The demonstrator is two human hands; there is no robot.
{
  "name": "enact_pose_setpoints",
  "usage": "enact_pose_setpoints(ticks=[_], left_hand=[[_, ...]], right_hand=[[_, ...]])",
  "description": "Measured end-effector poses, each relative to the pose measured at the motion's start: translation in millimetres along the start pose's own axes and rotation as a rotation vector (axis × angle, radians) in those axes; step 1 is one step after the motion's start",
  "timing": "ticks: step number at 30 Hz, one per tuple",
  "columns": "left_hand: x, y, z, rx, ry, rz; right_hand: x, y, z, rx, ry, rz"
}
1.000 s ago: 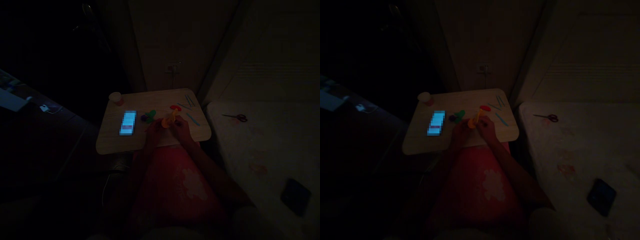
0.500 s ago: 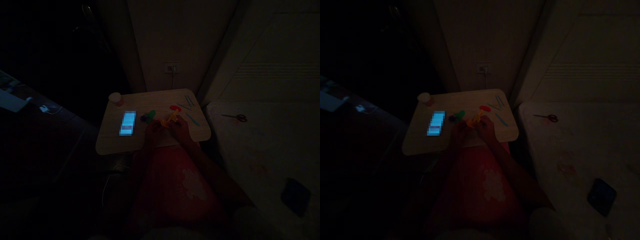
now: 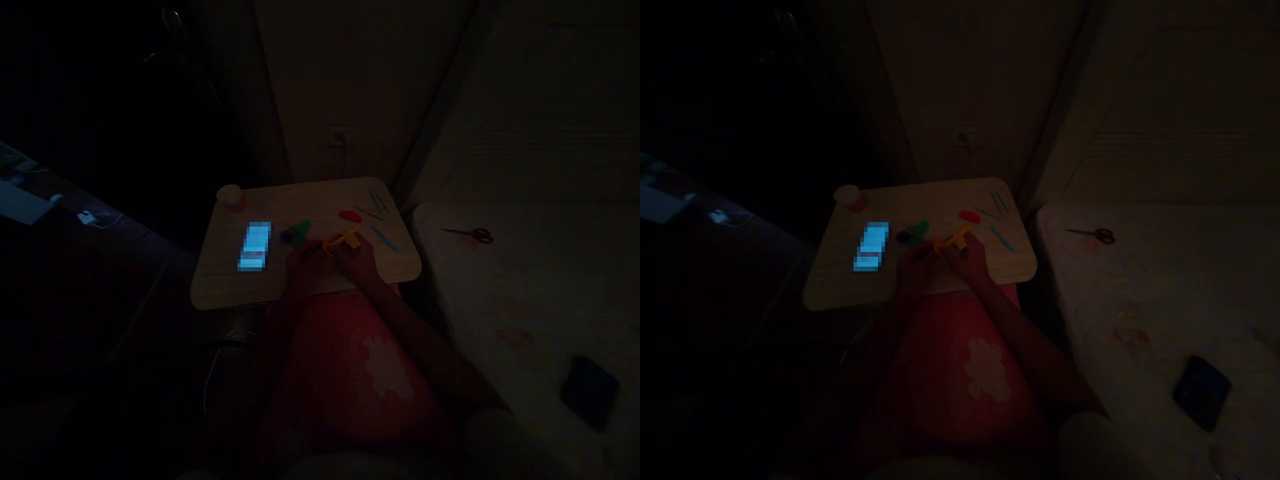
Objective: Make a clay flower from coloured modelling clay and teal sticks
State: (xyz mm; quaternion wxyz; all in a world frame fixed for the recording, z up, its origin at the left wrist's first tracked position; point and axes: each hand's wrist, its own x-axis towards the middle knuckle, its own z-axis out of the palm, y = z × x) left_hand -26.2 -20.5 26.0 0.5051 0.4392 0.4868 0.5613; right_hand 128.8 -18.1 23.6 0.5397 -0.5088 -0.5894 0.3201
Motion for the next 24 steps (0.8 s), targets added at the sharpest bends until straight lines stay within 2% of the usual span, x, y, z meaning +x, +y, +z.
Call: enact_pose_setpoints(ticks=[3, 6, 10, 16, 24], left_hand=[[-0.9, 0.7, 0.7, -0.002, 0.023, -0.012], [-0.9, 0.7, 0.9, -0.017, 0.03, -0.026], [-0.3, -1.3, 1.1, -0.029, 0.023, -0.029], [0.2, -1.7, 0.6, -0.031, 0.008, -0.015], [-1.1, 3.8, 1.0, -0.005, 0.02, -0.025]], right_hand=[[0.4, 3.9, 2.0, -0.056, 0.083, -0.075], [0.6, 5.2, 2.7, -0.078, 0.109, -0.106], [0.3, 5.1, 2.7, -0.046, 0.112, -0.121], [-1.0, 1.0, 2.1, -0.009, 0.081, -0.05], [-1.7, 1.7, 0.2, -0.022, 0.07, -0.076]])
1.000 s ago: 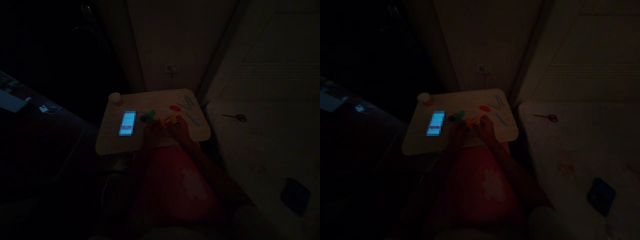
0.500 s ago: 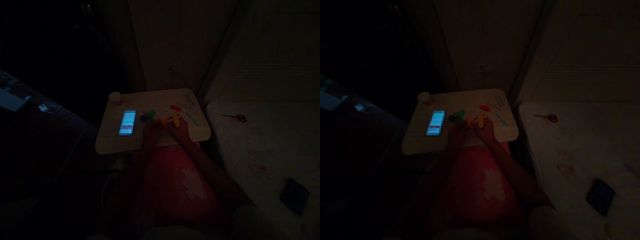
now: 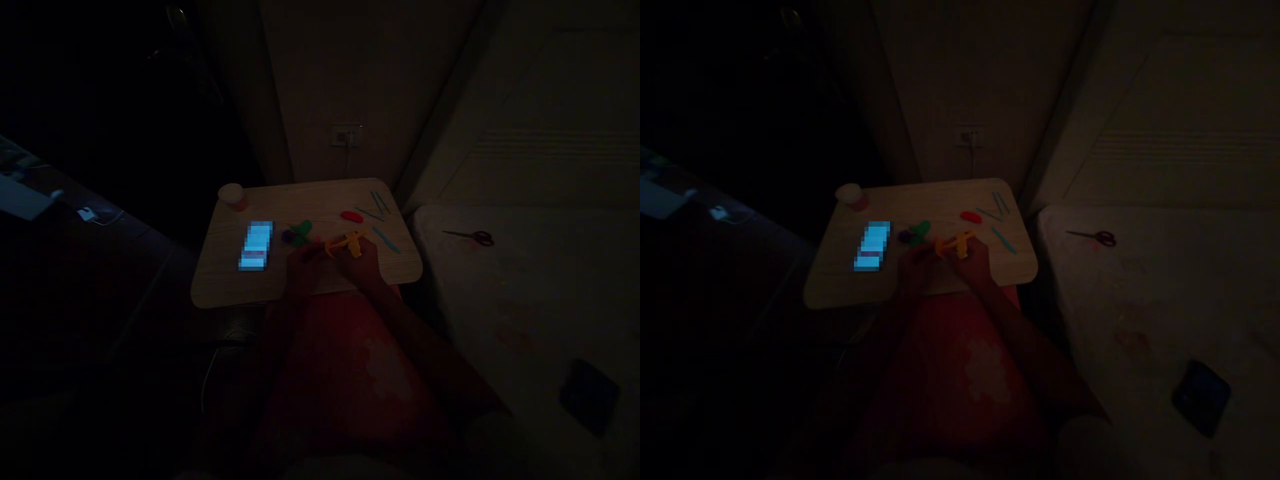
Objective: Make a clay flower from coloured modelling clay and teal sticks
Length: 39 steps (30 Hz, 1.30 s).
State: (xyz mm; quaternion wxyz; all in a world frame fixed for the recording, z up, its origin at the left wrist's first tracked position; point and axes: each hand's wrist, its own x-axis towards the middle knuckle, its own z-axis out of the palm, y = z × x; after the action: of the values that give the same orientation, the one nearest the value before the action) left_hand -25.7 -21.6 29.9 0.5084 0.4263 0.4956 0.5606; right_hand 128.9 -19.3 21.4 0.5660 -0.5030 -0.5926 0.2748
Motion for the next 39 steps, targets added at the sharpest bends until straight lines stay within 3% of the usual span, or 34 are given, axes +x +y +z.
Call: enact_pose_setpoints(ticks=[15, 23, 39], left_hand=[[3.9, -7.6, 0.6, -0.079, 0.072, -0.033], [5.1, -11.4, -2.2, -0.114, 0.021, -0.037], [3.1, -11.0, -3.8, -0.212, -0.103, 0.009]], right_hand=[[1.9, -6.6, -4.3, -0.135, 0.027, -0.155], [1.4, -11.9, -6.5, -0.124, -0.031, -0.118], [3.2, -17.4, -6.3, -0.017, -0.024, 0.032]])
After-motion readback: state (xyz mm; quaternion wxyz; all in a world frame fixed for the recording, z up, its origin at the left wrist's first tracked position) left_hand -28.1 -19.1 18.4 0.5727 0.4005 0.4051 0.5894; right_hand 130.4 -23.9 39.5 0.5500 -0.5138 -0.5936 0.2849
